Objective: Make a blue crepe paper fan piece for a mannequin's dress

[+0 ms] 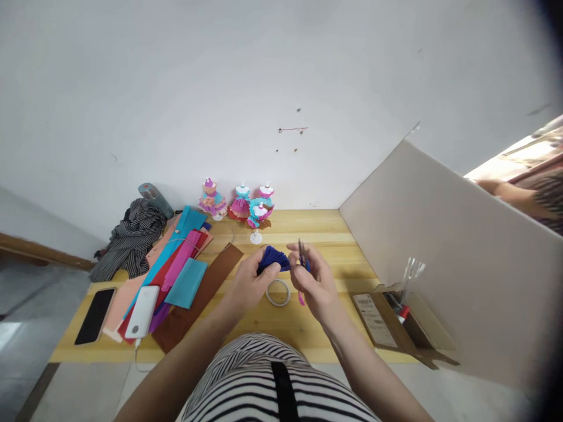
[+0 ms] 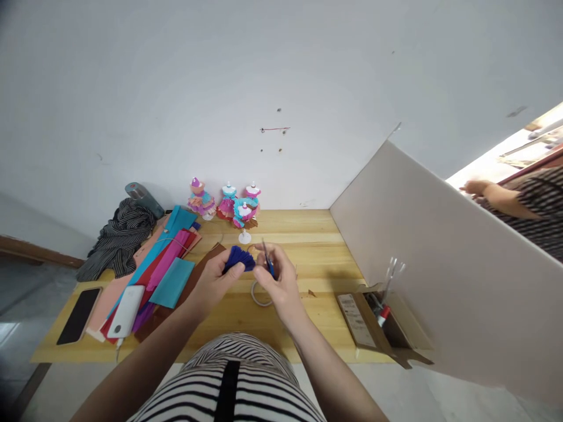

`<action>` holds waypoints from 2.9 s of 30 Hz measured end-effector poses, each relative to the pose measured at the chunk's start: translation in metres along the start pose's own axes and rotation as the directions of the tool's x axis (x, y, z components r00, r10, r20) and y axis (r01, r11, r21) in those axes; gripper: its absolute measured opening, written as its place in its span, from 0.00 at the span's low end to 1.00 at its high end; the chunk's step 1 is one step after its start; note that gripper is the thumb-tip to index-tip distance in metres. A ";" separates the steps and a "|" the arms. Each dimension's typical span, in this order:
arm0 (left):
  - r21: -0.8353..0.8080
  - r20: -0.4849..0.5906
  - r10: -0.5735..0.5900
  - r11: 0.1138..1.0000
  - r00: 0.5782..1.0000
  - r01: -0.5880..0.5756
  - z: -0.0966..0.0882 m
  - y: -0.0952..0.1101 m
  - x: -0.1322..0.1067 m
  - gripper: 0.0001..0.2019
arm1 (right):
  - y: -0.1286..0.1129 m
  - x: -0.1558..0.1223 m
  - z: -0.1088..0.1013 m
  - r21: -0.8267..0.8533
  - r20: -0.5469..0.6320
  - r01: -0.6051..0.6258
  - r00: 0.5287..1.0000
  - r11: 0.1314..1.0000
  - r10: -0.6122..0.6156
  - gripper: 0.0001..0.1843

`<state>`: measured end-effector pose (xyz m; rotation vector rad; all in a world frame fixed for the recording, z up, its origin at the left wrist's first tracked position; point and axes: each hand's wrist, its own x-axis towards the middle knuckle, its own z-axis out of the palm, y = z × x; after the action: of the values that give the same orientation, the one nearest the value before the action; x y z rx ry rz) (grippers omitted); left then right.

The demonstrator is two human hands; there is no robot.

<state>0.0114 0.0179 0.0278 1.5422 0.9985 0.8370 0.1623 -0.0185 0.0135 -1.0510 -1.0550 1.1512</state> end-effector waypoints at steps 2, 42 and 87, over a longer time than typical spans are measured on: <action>0.099 0.039 0.011 0.995 0.999 -0.014 -0.002 -0.001 -0.001 0.11 | -0.005 0.008 0.002 -0.079 0.009 0.019 1.000 0.997 -0.019 0.23; 0.232 0.192 0.082 0.965 0.978 -0.127 -0.013 0.019 -0.006 0.13 | -0.039 0.005 -0.024 -0.328 0.281 -0.065 0.946 0.943 0.162 0.23; 0.280 0.426 0.027 0.947 0.904 -0.160 -0.015 0.031 -0.003 0.13 | -0.032 -0.003 -0.030 -0.324 0.334 -0.054 0.927 0.945 0.167 0.29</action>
<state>0.0018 0.0185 0.0614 1.9512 0.7624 0.3912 0.1968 -0.0276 0.0393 -1.1831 -1.5187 1.3318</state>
